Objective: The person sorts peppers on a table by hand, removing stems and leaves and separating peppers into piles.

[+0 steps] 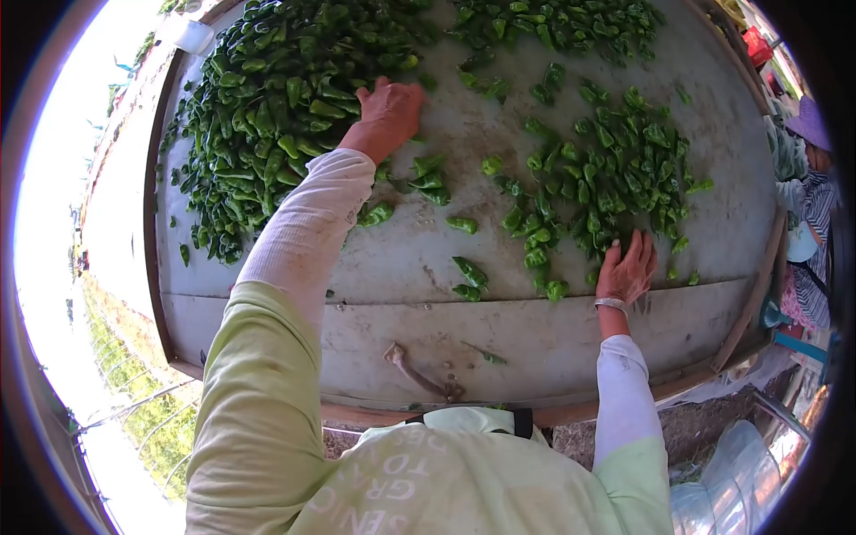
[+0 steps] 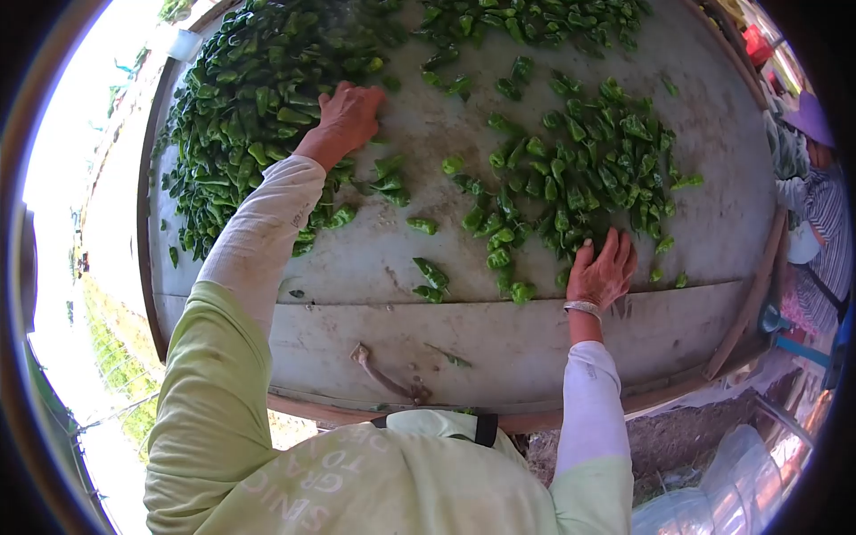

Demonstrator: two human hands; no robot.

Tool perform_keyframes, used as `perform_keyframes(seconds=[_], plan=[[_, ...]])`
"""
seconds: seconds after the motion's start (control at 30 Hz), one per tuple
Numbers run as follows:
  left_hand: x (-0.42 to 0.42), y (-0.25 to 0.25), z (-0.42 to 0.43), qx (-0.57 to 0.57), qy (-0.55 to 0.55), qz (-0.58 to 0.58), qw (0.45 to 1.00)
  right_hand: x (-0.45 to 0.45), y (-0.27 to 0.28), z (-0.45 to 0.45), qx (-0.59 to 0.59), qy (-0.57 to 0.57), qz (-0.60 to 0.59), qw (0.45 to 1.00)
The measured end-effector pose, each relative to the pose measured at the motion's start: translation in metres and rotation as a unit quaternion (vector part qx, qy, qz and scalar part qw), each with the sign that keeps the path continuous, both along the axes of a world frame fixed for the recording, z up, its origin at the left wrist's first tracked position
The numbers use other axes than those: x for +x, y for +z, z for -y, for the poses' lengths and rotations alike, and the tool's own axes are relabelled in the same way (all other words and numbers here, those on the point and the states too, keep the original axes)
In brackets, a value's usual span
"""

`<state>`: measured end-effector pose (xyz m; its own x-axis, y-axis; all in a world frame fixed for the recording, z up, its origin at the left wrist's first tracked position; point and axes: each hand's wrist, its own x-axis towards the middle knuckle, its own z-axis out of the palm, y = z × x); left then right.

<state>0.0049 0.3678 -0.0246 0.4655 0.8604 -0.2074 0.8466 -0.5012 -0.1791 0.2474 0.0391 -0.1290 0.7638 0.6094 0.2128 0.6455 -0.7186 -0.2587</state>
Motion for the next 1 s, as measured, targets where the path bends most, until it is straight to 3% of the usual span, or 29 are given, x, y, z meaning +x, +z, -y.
perform_keyframes(seconds=[0.13, 0.2, 0.23, 0.27, 0.3, 0.33, 0.4, 0.43, 0.47, 0.53, 0.57, 0.6, 0.67, 0.73, 0.93, 1.0], plan=[[0.0, -0.019, 0.004, 0.056, -0.018, 0.009, 0.998, -0.001, 0.001, 0.001, 0.002, -0.002, 0.001, 1.0], [-0.013, -0.02, -0.002, -0.041, -0.064, 0.202, 0.977, -0.002, 0.003, 0.0, 0.005, -0.006, -0.001, 1.0], [-0.018, -0.013, -0.005, -0.036, -0.065, 0.197, 0.978, 0.0, 0.0, -0.001, -0.001, -0.007, 0.0, 1.0], [-0.022, 0.0, -0.004, -0.115, 0.008, 0.353, 0.929, 0.0, -0.001, -0.001, -0.009, -0.009, 0.002, 1.0], [-0.028, 0.012, 0.0, -0.19, 0.083, 0.495, 0.844, 0.0, -0.001, 0.0, -0.007, -0.008, -0.002, 1.0], [-0.036, 0.025, 0.002, -0.187, 0.083, 0.494, 0.845, 0.0, 0.0, -0.001, -0.01, -0.009, -0.002, 1.0], [-0.058, 0.044, 0.003, -0.282, 0.184, 0.636, 0.695, -0.001, 0.0, 0.0, -0.012, -0.008, -0.001, 1.0], [-0.069, 0.043, 0.0, -0.252, 0.189, 0.604, 0.732, 0.0, -0.001, 0.001, -0.014, -0.008, 0.002, 1.0], [-0.076, 0.036, 0.0, -0.249, 0.19, 0.605, 0.733, 0.0, -0.001, 0.0, -0.014, -0.009, 0.005, 1.0], [-0.085, 0.028, 0.005, -0.146, 0.127, 0.439, 0.877, 0.0, -0.001, -0.001, -0.011, -0.006, 0.003, 1.0], [-0.082, 0.031, 0.015, -0.119, 0.129, 0.35, 0.92, 0.0, 0.0, -0.001, -0.01, -0.005, 0.002, 1.0], [-0.082, 0.018, 0.016, -0.119, 0.13, 0.35, 0.92, -0.001, 0.0, -0.001, -0.011, -0.005, 0.003, 1.0], [-0.083, -0.011, 0.02, 0.047, 0.066, 0.278, 0.957, -0.001, 0.001, -0.001, -0.021, -0.01, -0.002, 1.0], [-0.078, -0.021, 0.021, 0.042, 0.092, 0.281, 0.954, -0.001, 0.0, -0.001, -0.011, -0.006, 0.001, 1.0], [-0.071, -0.027, 0.005, 0.063, 0.018, 0.246, 0.967, 0.001, -0.002, 0.001, 0.014, 0.011, 0.008, 1.0], [-0.069, -0.016, 0.0, -0.006, 0.022, 0.231, 0.973, 0.001, -0.001, 0.0, 0.025, 0.015, 0.015, 0.999]])
